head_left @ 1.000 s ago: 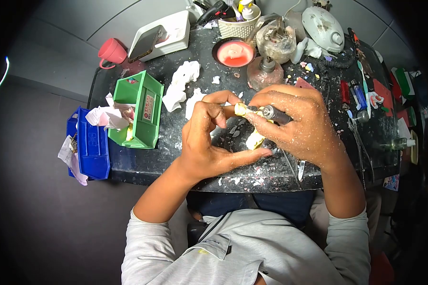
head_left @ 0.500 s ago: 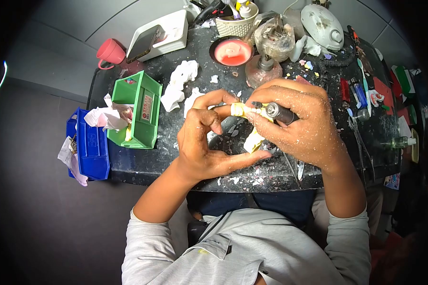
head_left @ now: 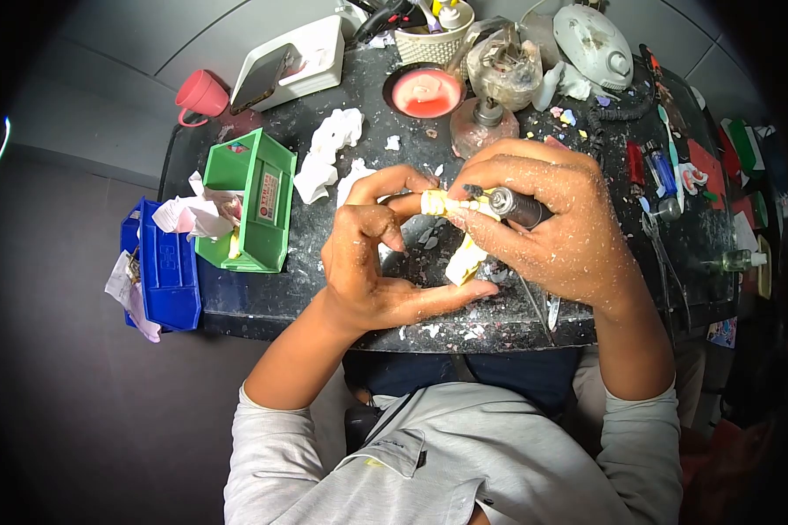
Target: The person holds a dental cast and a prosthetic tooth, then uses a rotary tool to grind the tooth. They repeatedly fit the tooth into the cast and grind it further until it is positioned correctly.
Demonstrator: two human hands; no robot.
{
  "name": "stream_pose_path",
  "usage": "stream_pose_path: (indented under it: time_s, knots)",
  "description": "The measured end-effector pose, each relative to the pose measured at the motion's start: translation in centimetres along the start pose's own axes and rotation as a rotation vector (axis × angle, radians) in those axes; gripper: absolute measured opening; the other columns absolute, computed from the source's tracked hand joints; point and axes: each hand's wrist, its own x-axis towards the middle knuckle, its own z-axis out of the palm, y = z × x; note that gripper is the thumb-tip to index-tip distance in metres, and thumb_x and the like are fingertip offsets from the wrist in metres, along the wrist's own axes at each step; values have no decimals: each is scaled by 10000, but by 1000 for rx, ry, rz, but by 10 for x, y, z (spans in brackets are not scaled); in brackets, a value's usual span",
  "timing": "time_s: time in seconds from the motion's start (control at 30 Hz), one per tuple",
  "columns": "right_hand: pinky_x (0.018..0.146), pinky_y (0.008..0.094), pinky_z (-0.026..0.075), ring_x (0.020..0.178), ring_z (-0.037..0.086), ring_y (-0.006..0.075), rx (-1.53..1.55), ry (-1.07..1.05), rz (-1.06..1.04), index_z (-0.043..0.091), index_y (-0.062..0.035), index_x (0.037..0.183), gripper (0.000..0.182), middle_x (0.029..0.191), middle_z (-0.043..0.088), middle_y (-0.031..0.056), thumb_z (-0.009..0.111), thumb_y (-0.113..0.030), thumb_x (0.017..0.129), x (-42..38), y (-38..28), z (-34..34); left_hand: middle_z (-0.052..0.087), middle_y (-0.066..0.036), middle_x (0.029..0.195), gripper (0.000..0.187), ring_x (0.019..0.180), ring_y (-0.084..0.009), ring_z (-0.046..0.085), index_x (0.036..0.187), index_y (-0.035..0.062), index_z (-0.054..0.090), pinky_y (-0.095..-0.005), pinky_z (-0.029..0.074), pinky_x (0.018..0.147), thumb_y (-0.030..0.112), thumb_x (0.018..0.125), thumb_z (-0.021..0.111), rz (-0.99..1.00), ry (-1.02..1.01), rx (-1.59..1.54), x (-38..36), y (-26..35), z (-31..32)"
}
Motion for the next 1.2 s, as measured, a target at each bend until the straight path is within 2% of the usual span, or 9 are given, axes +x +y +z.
stream_pose_path:
  time_s: [0.2, 0.27, 0.4, 0.57, 0.6, 0.67, 0.87, 0.97, 1.2]
  knots:
    - [731, 302, 540, 801, 727, 167, 45, -72, 141, 779, 2, 962, 126, 893, 762, 95, 833, -35, 854, -2, 1, -4, 529, -318, 1257, 873, 1186, -375, 679, 1117, 43, 346, -474, 636, 960, 217, 638, 1054, 13, 55, -178, -1, -4, 2]
    - [604, 283, 481, 648, 610, 96, 34, -73, 171, 786, 20, 990, 205, 701, 662, 91, 829, -144, 875, -3, 6, -3, 522, -305, 1293, 892, 1202, -362, 669, 1145, 69, 341, -475, 622, 980, 217, 633, 1056, -20, 54, -197, -1, -4, 1]
    - [563, 290, 437, 619, 543, 61, 142, -23, 211, 796, 20, 994, 221, 641, 622, 70, 822, -176, 896, -6, 7, 3, 565, -274, 1252, 889, 1165, -295, 678, 1136, 81, 344, -429, 623, 951, 211, 628, 1062, -75, 84, -236, -1, -1, 3]
    - [514, 322, 360, 578, 408, 55, 158, -112, 407, 731, 33, 834, 270, 572, 524, 48, 788, -206, 943, -2, 4, 0, 596, -238, 1218, 897, 1094, -235, 693, 1111, 84, 338, -385, 618, 936, 232, 612, 1068, -170, 88, -295, -2, 1, 1]
    - [514, 322, 360, 578, 408, 55, 159, -117, 409, 731, 33, 834, 270, 572, 524, 48, 788, -206, 943, -1, 2, -2, 600, -229, 1214, 900, 1077, -223, 697, 1103, 84, 336, -368, 616, 930, 239, 607, 1070, -200, 94, -326, -3, 0, 2]
    - [699, 246, 541, 770, 696, 87, 113, -237, 508, 787, 71, 1022, 150, 867, 782, 95, 747, -59, 956, 3, -3, -8, 599, -216, 1216, 905, 1058, -212, 700, 1099, 84, 336, -338, 612, 915, 246, 598, 1072, -195, 97, -348, -2, 2, 2]
    - [669, 240, 528, 755, 680, 68, 144, -261, 579, 788, 62, 994, 133, 871, 781, 78, 750, -59, 953, 5, -2, -9, 597, -206, 1207, 912, 1049, -221, 718, 1097, 80, 333, -335, 623, 897, 252, 591, 1073, -230, 102, -330, -1, 6, 2]
    - [655, 233, 518, 748, 667, 53, 189, -255, 604, 791, 52, 983, 124, 858, 775, 63, 756, -62, 949, 4, -3, -10, 597, -288, 1254, 959, 1119, -268, 698, 1115, 106, 308, -420, 610, 995, 251, 561, 1077, -248, 30, -318, -2, 6, -2]
    - [662, 217, 507, 740, 653, 48, 304, -191, 493, 775, 53, 998, 114, 849, 762, 54, 766, -45, 941, 4, -8, -12, 535, -320, 1300, 958, 1184, -330, 684, 1137, 92, 311, -446, 619, 1001, 218, 573, 1075, -107, 14, -231, 1, 8, 1]
